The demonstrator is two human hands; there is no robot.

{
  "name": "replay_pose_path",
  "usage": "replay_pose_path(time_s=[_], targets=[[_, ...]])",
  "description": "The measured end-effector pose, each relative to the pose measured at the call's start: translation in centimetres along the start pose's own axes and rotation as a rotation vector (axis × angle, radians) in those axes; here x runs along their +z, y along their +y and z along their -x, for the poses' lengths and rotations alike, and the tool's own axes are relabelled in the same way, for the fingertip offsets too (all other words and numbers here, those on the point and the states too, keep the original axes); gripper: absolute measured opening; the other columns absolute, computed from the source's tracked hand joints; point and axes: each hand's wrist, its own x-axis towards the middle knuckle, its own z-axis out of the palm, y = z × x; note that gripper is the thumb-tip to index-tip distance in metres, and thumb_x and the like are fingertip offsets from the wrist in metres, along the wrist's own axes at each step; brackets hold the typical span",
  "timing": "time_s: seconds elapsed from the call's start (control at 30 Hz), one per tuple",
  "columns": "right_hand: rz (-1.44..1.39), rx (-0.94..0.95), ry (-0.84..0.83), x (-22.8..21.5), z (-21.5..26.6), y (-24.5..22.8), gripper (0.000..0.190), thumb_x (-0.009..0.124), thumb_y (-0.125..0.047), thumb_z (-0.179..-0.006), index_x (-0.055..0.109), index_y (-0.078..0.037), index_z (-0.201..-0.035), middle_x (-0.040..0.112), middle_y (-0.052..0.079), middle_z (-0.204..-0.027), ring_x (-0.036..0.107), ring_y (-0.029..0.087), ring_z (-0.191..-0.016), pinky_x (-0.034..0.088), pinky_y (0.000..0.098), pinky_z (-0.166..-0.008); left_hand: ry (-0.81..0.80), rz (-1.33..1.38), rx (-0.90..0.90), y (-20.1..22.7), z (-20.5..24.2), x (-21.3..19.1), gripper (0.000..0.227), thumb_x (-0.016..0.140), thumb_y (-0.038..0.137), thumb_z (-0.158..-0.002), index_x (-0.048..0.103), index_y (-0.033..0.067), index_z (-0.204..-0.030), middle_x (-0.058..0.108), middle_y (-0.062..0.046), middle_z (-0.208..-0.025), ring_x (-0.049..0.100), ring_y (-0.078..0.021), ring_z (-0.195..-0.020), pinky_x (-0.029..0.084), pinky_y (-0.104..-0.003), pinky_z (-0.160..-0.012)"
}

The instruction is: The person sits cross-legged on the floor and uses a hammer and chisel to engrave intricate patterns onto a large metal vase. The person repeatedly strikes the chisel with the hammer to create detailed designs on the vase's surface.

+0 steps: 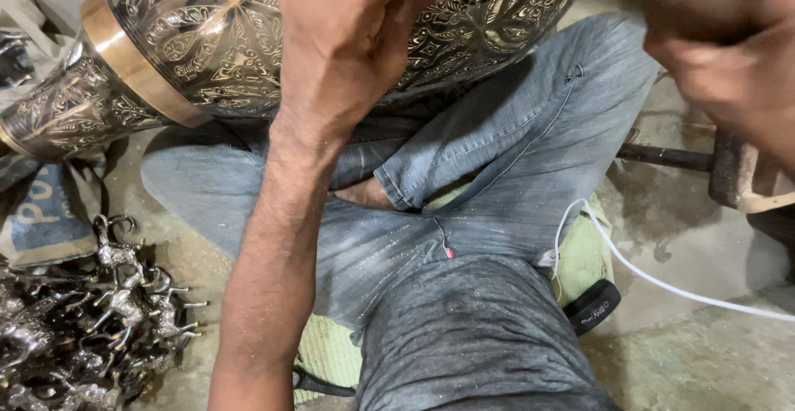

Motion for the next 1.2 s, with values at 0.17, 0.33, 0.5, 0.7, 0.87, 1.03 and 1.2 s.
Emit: replay_pose_path(time_s=[0.17,0.33,0.5,0.7,0.87,1.03,1.2], targets=[[-0.027,0.002,0.005,0.0,0.1,0.2,0.023,0.072,-0.011,-0.107,0.058,0.002,-0.12,0.063,0.013,-0.092,0.063,0.016,-0.08,0.051,0.0296,-0.067,-0.055,-0.02,0.0,-0.5,-0.1,0.0,0.014,0.08,0.004,-0.104,0.07,0.0098,-0.111,0.074,-0.003,-0.092,0.067,-0.0201,-0.071,0.053,-0.038,-0.066],[-0.014,0.009,0.014,-0.2,0.3,-0.4,0.022,0.071,-0.012,-0.109,0.058,0.002,-0.12,0.063,0.013,-0.094,0.063,0.016,-0.081,0.051,0.0291,-0.068,-0.039,0.038,0.064,-0.9,-0.3,0.0,0.021,0.072,-0.001,-0.104,0.066,0.0097,-0.12,0.075,0.0,-0.103,0.074,-0.0162,-0.084,0.057,-0.032,-0.071],[-0.016,0.0,0.008,0.4,0.2,-0.6,0.021,0.069,-0.013,-0.11,0.058,0.002,-0.119,0.062,0.013,-0.095,0.063,0.015,-0.083,0.051,0.0286,-0.069,-0.065,-0.054,0.074,-0.8,-0.2,-0.6,0.024,0.079,0.0,-0.1,0.069,0.0088,-0.12,0.075,-0.003,-0.097,0.071,-0.0203,-0.079,0.054,-0.037,-0.069],[-0.033,-0.01,0.027,0.7,0.0,0.0,0.02,0.068,-0.014,-0.112,0.057,0.001,-0.119,0.062,0.012,-0.097,0.062,0.015,-0.084,0.05,0.028,-0.07,-0.078,0.043,0.122,-1.5,-0.5,-0.5,0.031,0.075,-0.007,-0.1,0.063,0.0081,-0.125,0.075,-0.004,-0.105,0.076,-0.0164,-0.089,0.057,-0.032,-0.071],[-0.033,-0.01,0.034,0.6,0.2,-0.8,0.019,0.067,-0.014,-0.113,0.057,0.001,-0.119,0.062,0.012,-0.098,0.062,0.014,-0.085,0.05,0.0275,-0.071,-0.119,0.053,0.133,-2.3,-0.2,-0.5,0.036,0.072,-0.01,-0.1,0.062,0.0085,-0.129,0.076,-0.003,-0.106,0.078,-0.0136,-0.097,0.061,-0.028,-0.074],[0.063,0.046,0.023,0.3,0.3,-3.3,0.018,0.066,-0.015,-0.114,0.056,0.0,-0.119,0.061,0.012,-0.1,0.062,0.014,-0.086,0.05,0.027,-0.072,-0.14,0.085,0.153,-2.4,-0.2,-0.6,0.037,0.071,-0.01,-0.1,0.06,0.0072,-0.13,0.075,-0.004,-0.107,0.077,-0.0163,-0.104,0.062,-0.032,-0.083],[-0.225,-0.067,0.047,1.0,-0.7,-5.9,0.013,0.068,0.001,-0.11,0.055,-0.001,-0.111,0.058,0.008,-0.093,0.057,0.011,-0.078,0.043,0.0225,-0.066,-0.164,0.07,0.176,-2.5,-0.5,-0.8,0.028,0.069,-0.007,-0.101,0.059,0.0069,-0.123,0.075,-0.002,-0.106,0.077,-0.0166,-0.101,0.06,-0.034,-0.083]])
